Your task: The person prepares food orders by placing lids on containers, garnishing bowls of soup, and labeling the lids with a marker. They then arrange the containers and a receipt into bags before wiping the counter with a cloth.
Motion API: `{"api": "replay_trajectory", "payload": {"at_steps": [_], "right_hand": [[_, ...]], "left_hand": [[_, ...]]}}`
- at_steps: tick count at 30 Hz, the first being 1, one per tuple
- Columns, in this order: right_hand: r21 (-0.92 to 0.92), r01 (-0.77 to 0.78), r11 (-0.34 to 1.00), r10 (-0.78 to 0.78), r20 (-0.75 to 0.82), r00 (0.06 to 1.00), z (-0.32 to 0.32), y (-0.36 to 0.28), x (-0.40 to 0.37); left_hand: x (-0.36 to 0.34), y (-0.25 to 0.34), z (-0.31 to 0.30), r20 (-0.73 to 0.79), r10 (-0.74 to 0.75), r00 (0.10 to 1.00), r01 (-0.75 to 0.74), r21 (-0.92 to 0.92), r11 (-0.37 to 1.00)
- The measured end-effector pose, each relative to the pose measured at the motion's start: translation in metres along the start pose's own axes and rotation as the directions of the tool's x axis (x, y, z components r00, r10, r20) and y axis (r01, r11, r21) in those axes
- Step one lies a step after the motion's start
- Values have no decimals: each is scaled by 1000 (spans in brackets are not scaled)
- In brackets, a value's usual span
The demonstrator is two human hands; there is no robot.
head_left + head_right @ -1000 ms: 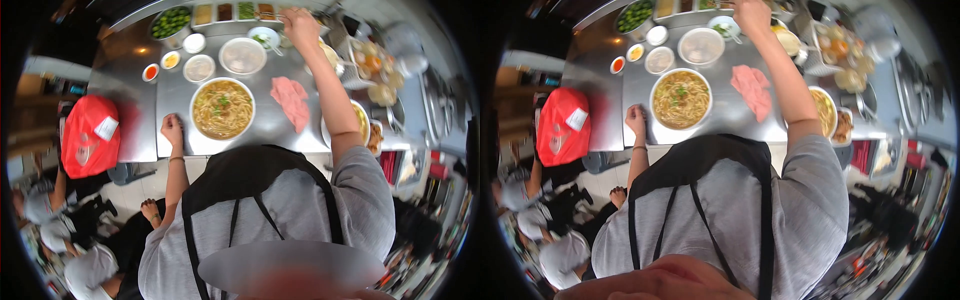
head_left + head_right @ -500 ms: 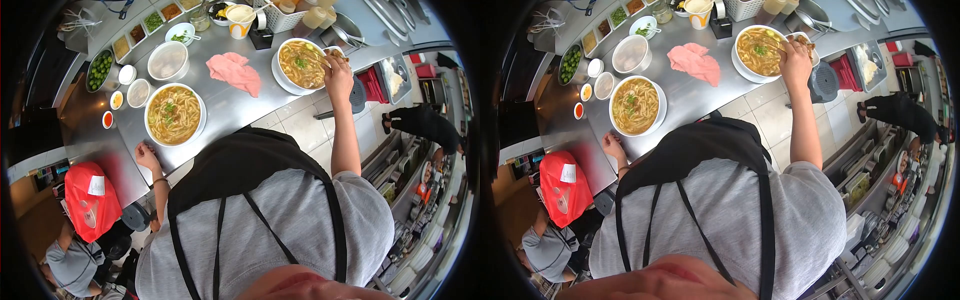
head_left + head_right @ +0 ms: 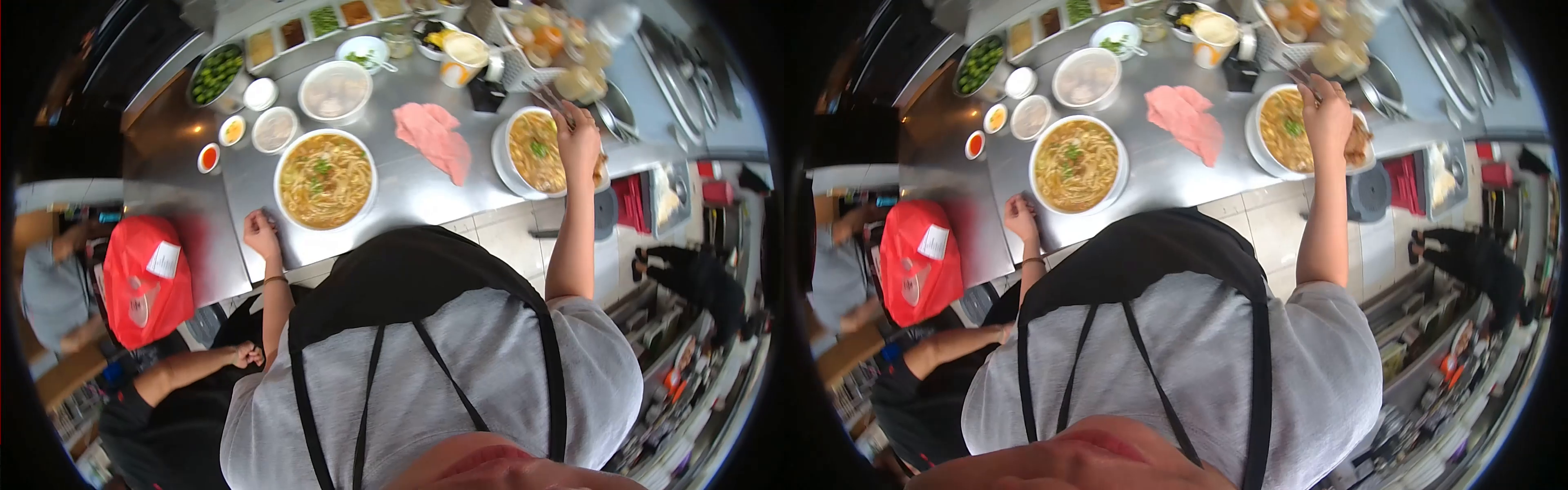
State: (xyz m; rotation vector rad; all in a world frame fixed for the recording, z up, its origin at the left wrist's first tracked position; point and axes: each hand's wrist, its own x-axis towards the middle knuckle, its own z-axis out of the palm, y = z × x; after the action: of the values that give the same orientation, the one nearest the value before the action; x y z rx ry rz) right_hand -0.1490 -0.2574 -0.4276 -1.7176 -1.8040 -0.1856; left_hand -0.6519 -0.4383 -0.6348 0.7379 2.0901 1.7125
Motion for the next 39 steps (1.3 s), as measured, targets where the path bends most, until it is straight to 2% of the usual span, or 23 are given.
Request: {"api": "replay_trajectory", "payload": {"at_steps": [2,3,5,6,8,10,12,16,18,21,22,23,25,26,27,28,29,31,32,33,36,37,39], "right_hand": [[228,94,969,-89,-31,996,39,-40,21],[279,30,960,-66,122,990,51,-72,27],[353,377,856,-389,-41,920,107,-122,42],[477,357,803,-411,10,912,124,-158,49],[400,565,722,-567,-126,814,181,-211,67],[259,509,821,-524,-14,852,236,-257,87],[123,572,811,-581,280,764,292,-287,111],[204,509,836,-548,266,793,317,-317,120],[438,485,757,-560,52,827,279,-313,107],[718,485,500,-452,-262,853,204,-302,84],[725,375,578,-570,30,821,204,-279,73],[769,327,550,-533,22,846,198,-260,55],[819,52,571,-431,245,868,175,-220,16],[757,-80,648,-396,425,814,178,-198,-2],[713,-131,689,-387,515,765,189,-177,-23],[696,-259,670,-399,631,666,192,-163,-41],[622,-267,736,-445,742,501,200,-150,-57],[355,-753,554,-379,913,152,176,-154,-78],[320,-821,473,-444,891,91,178,-153,-86],[288,-871,397,-442,892,93,170,-157,-88],[263,-920,289,-511,855,84,182,-152,-94],[274,-922,272,-500,859,108,180,-154,-94],[270,-919,289,-508,856,92,176,-156,-93]], "left_hand": [[-1,5,1,-20,-17,1000,18,35,999],[-1,7,1,-25,-40,999,41,28,999],[-1,7,2,-34,-44,998,44,15,999],[0,5,1,-33,-35,999,35,15,999],[0,5,0,-31,-28,999,29,14,999],[-3,13,3,-65,-69,995,68,-28,997],[-2,14,3,-57,-43,997,43,5,999],[0,11,3,-77,-43,996,44,16,999],[-1,15,4,-89,-43,995,45,26,999],[-2,22,3,-67,-93,993,95,37,995],[-2,25,3,-28,-156,987,156,18,988],[-1,31,3,14,-208,978,208,-4,978],[-10,57,2,213,-388,897,415,-101,904],[-15,68,2,366,-403,839,456,-68,887],[-17,72,5,475,-454,754,544,-66,836],[-22,87,12,509,-498,702,614,-79,785],[-25,88,16,516,-499,696,625,-92,776],[-26,89,23,516,-484,707,621,-124,774],[-27,90,25,508,-508,695,634,-100,767],[-27,91,28,499,-535,682,649,-77,757],[-26,91,30,481,-556,678,674,-104,732],[-26,92,31,479,-554,681,683,-143,716],[-29,94,30,461,-559,689,683,-157,713]]}}
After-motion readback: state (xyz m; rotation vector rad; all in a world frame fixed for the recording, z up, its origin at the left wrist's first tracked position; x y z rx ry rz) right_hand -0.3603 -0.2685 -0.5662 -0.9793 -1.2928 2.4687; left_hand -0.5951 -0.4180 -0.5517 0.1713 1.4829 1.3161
